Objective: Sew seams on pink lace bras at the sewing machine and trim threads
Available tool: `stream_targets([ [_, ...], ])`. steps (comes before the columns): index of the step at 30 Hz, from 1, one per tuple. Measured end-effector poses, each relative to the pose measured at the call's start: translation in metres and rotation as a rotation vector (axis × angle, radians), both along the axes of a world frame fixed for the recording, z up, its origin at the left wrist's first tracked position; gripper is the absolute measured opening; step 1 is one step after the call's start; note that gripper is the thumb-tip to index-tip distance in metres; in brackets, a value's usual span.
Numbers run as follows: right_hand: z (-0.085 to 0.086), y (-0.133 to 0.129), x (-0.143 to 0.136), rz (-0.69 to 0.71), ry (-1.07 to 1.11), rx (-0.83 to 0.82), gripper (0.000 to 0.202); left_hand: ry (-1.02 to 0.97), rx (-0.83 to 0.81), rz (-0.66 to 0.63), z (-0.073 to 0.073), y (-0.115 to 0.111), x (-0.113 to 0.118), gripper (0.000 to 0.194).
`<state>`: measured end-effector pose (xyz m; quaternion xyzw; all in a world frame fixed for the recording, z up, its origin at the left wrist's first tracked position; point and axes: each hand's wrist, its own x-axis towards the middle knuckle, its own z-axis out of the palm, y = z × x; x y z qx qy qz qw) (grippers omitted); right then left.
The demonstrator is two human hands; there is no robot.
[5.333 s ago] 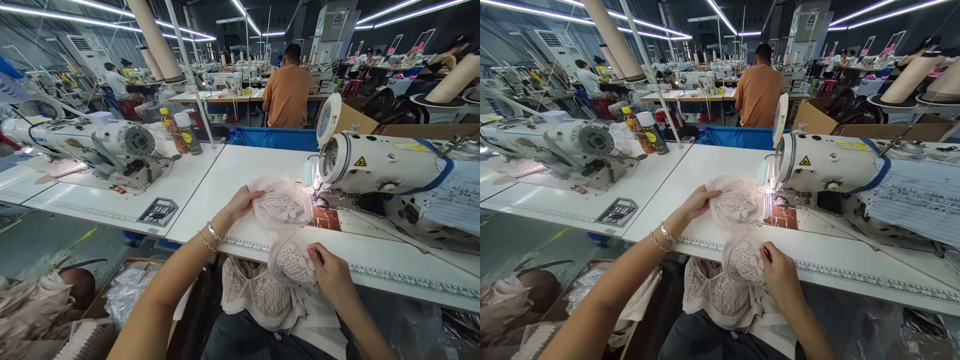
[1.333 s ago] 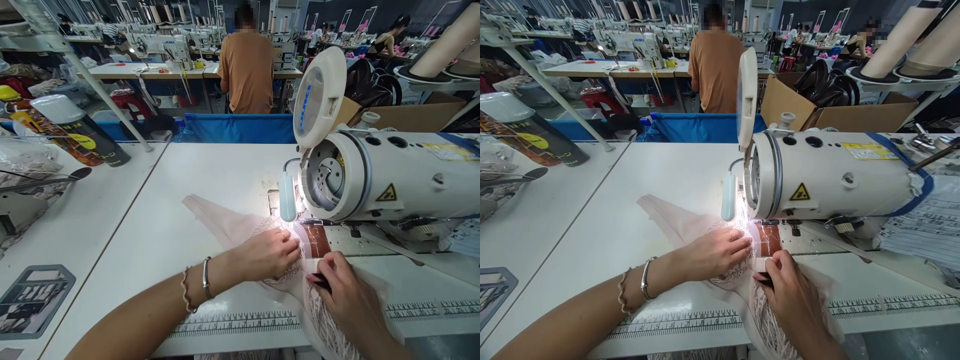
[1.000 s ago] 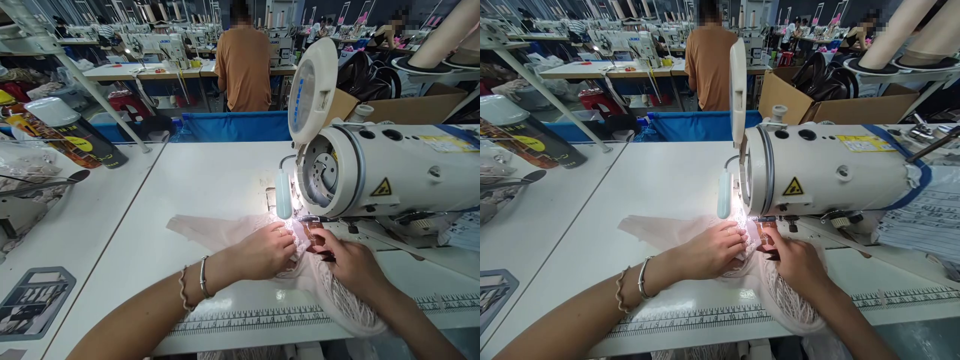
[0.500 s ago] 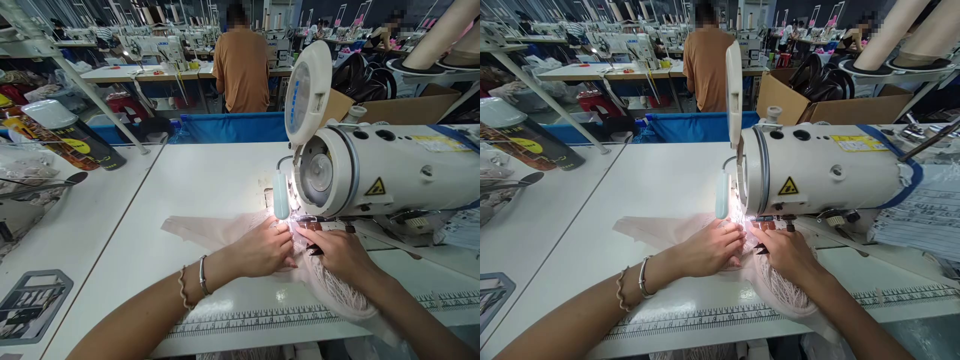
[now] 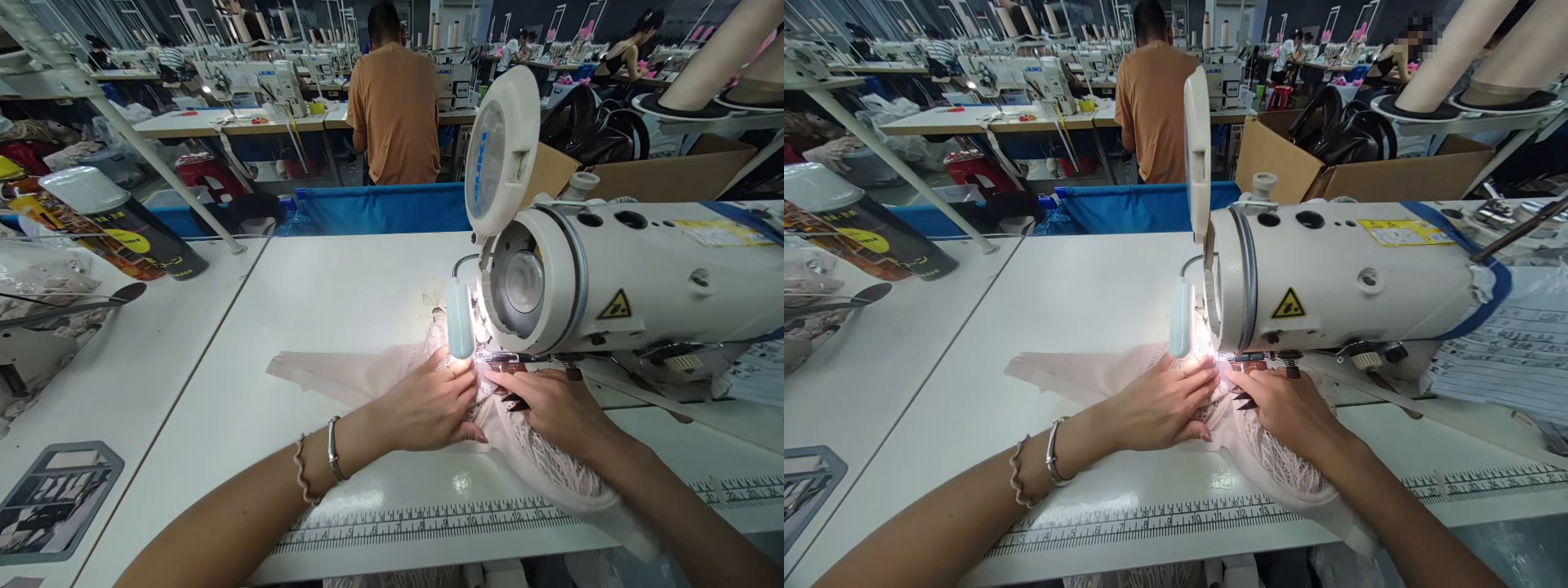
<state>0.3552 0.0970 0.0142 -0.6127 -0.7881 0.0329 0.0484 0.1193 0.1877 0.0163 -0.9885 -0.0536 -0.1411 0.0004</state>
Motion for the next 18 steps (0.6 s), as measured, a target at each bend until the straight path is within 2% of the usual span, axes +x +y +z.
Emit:
stream_targets([
  [7,-0.003,0.003,0.004,0.006,0.058,-0.021,0.058,0.005,0.016,0.050,0.000,0.001,-0.001,0.064],
  [14,-0.016,0.006,0.010,0.027,0.097,-0.009,0.050,0.002,-0.039,0.070,-0.004,0.003,-0.001,0.066],
  [18,-0.010,0.004,0.010,-0.033,0.094,-0.012,0.046,0.009,-0.070,0.095,-0.004,0.004,0.000,0.060],
])
